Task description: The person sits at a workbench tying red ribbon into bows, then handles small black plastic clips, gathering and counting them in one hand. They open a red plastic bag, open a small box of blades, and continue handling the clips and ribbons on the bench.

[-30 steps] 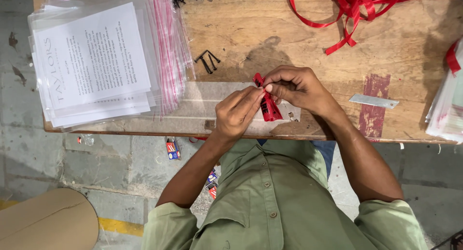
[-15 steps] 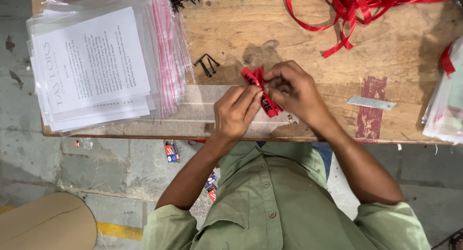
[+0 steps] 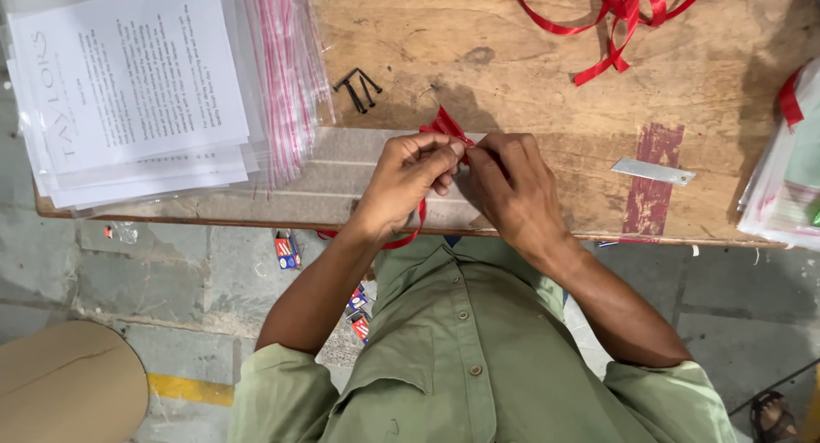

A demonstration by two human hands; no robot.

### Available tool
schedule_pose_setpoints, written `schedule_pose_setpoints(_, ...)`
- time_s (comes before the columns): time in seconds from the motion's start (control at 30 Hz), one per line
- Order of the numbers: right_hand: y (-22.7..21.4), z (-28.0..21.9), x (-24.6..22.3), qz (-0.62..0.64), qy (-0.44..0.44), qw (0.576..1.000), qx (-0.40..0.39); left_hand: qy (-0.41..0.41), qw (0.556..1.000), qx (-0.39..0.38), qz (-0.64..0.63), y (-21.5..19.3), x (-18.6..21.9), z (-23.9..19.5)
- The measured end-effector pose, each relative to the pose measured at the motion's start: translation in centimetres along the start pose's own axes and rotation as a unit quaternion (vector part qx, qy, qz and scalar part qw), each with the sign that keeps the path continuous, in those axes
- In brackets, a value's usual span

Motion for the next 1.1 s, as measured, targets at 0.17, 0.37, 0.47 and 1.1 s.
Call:
schedule_pose_setpoints(0.17, 0.0, 0.0, -0.6, -0.046, -0.015, 0.999, -0.001, -0.008, 1.000, -0.004, -0.027, 0.0, -0.6, 0.1)
schedule_pose_setpoints(0.37, 0.4, 0.7, 0.6, -0.022, 0.010, 1.000, -0.004, 0.007, 1.000, -0.015, -0.027, 0.2, -0.8, 0.3)
schedule_pose_setpoints(0.47, 0.3, 0.8, 1.7, 0.047, 0.019, 0.999, 0.002, 0.015, 1.000, -0.018, -0.011, 0.4, -0.4, 0.3)
schedule_pose_setpoints(1.1, 0.2, 0.5, 1.1, 0.033, 0.057, 0.998, 0.004, 0.032, 0.999, -0.039, -0.019, 0.8, -0.6, 0.6)
Point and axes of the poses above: each hand's wrist, its own z-axis towards the middle knuckle, its own y-axis out of the palm, x = y × z, the point moved 10 cm from there along z, towards the middle knuckle, and after that the axes turned 14 degrees about -x, right-handed, at the moved point
